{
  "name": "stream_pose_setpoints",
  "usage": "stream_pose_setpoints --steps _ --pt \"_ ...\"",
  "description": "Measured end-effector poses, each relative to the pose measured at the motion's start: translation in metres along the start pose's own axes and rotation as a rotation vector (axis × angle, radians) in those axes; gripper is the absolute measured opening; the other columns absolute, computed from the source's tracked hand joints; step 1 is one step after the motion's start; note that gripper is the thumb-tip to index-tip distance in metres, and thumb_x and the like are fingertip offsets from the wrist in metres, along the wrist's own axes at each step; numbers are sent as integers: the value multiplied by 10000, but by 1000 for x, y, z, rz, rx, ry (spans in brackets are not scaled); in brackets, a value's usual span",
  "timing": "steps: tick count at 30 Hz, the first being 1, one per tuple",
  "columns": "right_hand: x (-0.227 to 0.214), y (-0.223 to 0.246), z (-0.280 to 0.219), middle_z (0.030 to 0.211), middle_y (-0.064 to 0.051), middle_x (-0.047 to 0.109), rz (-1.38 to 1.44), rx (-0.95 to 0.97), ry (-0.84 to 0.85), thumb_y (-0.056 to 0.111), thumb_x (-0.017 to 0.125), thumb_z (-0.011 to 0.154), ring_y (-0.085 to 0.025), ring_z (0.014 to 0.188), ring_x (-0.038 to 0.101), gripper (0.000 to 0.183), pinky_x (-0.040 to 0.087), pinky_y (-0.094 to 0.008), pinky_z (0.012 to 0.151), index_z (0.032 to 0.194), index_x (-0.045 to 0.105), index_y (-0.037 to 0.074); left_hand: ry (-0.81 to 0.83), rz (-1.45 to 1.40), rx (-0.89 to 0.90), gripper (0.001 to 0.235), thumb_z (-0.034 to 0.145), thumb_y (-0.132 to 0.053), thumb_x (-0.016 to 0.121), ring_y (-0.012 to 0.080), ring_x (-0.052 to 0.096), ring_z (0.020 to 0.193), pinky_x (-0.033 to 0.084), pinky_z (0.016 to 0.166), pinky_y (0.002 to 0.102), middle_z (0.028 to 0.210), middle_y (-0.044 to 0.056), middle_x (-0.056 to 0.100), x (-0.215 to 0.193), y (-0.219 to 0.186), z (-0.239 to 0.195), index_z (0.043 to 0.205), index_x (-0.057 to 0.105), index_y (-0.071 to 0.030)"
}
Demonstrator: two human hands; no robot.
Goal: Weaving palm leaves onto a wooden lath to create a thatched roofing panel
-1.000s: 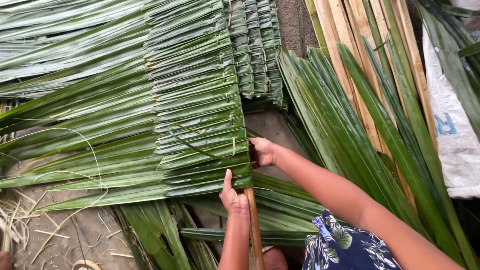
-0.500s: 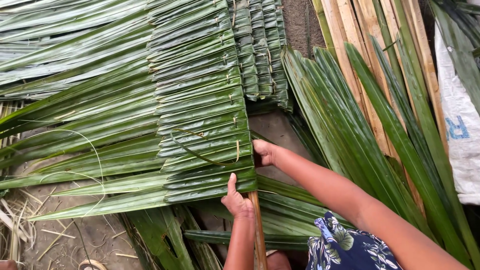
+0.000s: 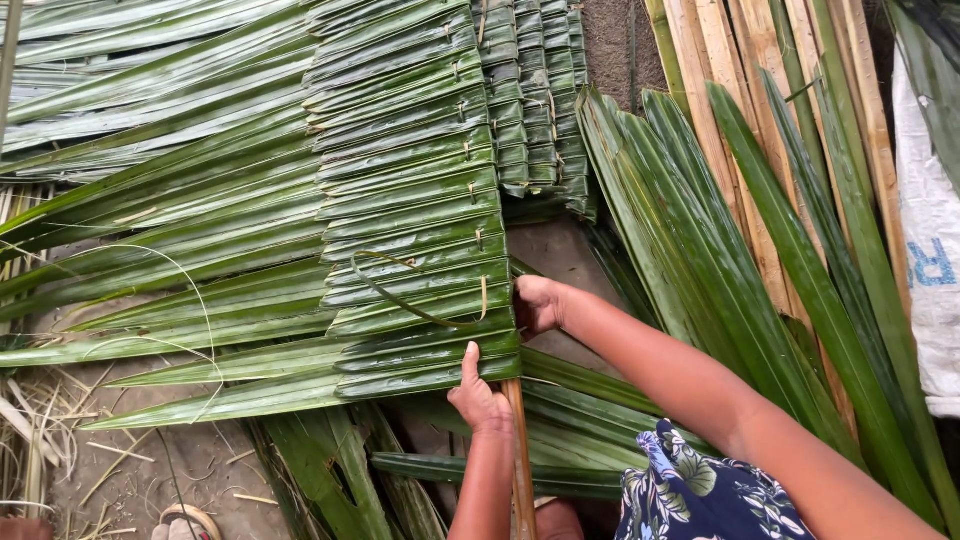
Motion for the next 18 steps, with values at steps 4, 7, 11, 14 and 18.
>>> stream_pose_setpoints --steps 4,7,11,14,18 --pt "20 0 -48 664 -42 579 -46 14 19 302 553 799 -299 743 680 211 546 -596 860 803 628 105 -5 6 -12 497 686 -18 933 262 731 954 588 879 428 1025 138 742 -2 2 6 1126 703 11" --pt "23 -7 -68 506 -5 504 80 47 60 474 430 997 -280 620 653 459 512 -655 915 693 560 156 -18 3 -13 507 668 -22 946 274 728 931 583 875 441 996 152 738 -6 6 10 1107 697 27" --pt "1 -11 -52 458 68 408 142 -27 72 371 445 995 -176 515 588 412 429 -740 1002 616 488 218 -16 18 -1 511 667 -26 948 267 729 933 586 870 435 1007 147 738 -5 4 7 1109 697 23" --pt "14 -10 -91 702 11 625 223 -70 157 392 590 952 -286 791 674 426 463 -686 967 555 538 249 -11 11 2 503 668 -25 951 258 732 929 595 863 423 1002 138 739 -4 5 9 1103 700 16" --pt "-15 -29 -83 1136 -121 746 44 -241 106 356 634 954 -259 1066 702 367 566 -476 896 1147 715 55 -29 2 10 523 653 -6 953 250 729 888 607 799 404 982 151 727 -8 8 11 1104 692 39"
Point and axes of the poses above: each hand's wrist, its own z-axis towards the middle knuckle, its own x-axis out of the palm, y = z × x, the point moved 7 cm from there along z, towards the middle knuckle
